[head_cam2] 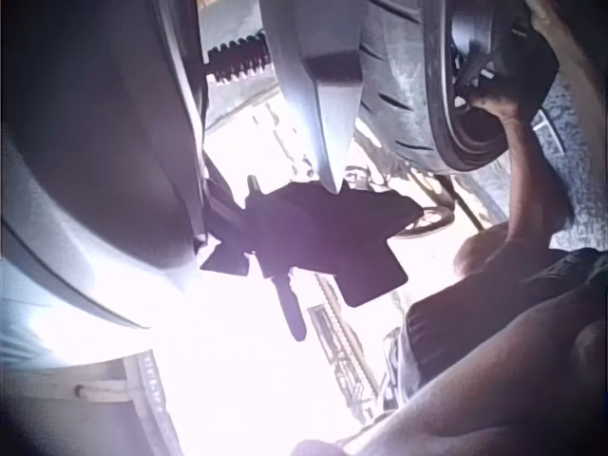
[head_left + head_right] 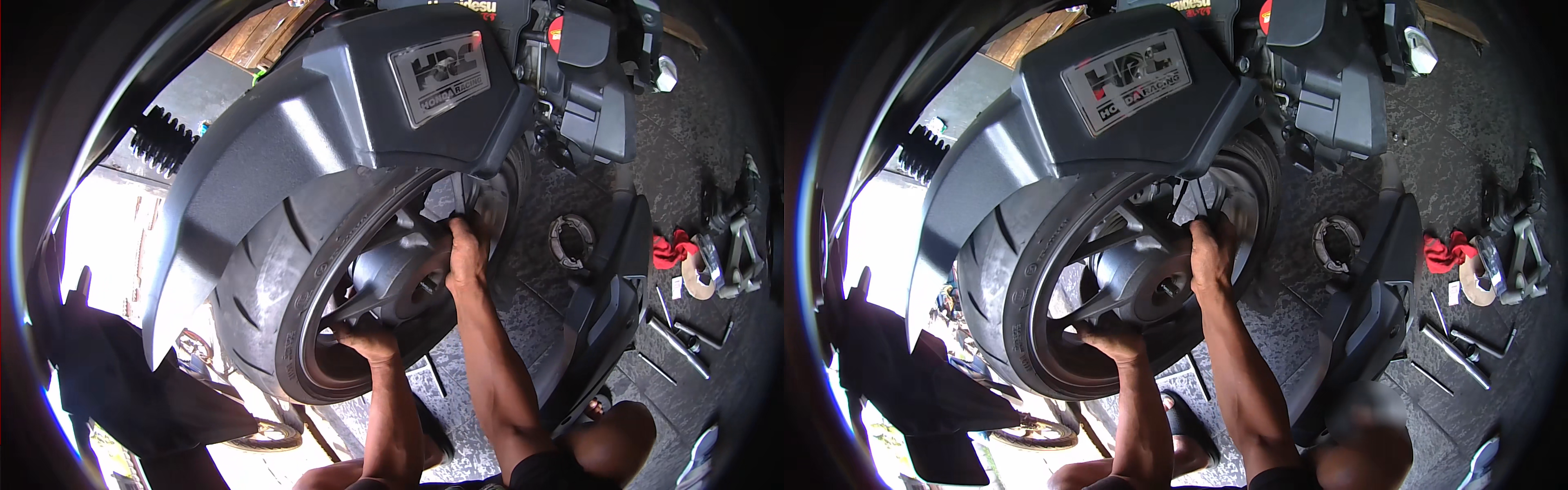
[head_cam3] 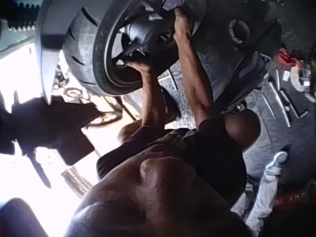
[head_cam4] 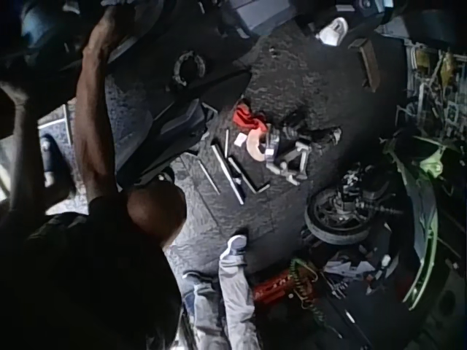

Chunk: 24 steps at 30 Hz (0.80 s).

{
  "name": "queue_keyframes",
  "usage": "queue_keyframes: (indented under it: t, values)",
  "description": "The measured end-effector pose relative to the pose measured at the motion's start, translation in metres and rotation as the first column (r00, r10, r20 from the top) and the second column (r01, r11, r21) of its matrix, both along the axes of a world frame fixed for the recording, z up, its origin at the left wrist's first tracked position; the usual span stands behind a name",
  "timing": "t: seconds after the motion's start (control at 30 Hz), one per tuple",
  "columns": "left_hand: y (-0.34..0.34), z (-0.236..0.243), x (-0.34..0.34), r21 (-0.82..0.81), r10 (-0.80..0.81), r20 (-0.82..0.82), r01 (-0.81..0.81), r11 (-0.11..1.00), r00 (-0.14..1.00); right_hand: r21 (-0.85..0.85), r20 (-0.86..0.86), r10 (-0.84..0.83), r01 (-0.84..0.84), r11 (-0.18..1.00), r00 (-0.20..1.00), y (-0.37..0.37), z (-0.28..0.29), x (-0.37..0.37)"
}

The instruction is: Repairing the rear engine components and reinstalling the rear wheel of a motorcycle.

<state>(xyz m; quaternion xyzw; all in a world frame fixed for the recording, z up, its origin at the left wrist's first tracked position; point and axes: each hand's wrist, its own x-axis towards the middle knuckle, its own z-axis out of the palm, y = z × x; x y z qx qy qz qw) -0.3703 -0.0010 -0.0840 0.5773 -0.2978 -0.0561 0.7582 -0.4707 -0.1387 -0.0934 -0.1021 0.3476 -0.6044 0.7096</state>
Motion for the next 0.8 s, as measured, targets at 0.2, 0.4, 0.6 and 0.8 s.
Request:
queue_keyframes:
  t: [0.2, 0.4, 0.6, 0.8]
  values:
    - [0.014, -0.023, 0.021, 0.174, 0.102, 0.747, -0.341, 0.924, 0.657, -0.022, 0.005, 0.005, -0.005, 1.000, 1.000, -0.003, -0.013, 0.002]
    - [0.002, -0.011, -0.002, 0.171, 0.222, 0.212, -0.260, 0.950, 0.952, -0.086, -0.050, 0.007, -0.012, 0.996, 0.999, -0.001, -0.002, -0.004]
    - [-0.012, -0.015, -0.018, -0.086, 0.144, -0.273, -0.173, 0.981, 0.951, -0.251, -0.135, 0.046, -0.079, 0.965, 0.990, -0.012, -0.004, -0.001]
    - [-0.005, -0.022, -0.014, -0.081, 0.151, -0.203, -0.171, 0.982, 0.967, -0.232, -0.086, 0.073, -0.091, 0.968, 0.994, -0.011, 0.006, 0.000]
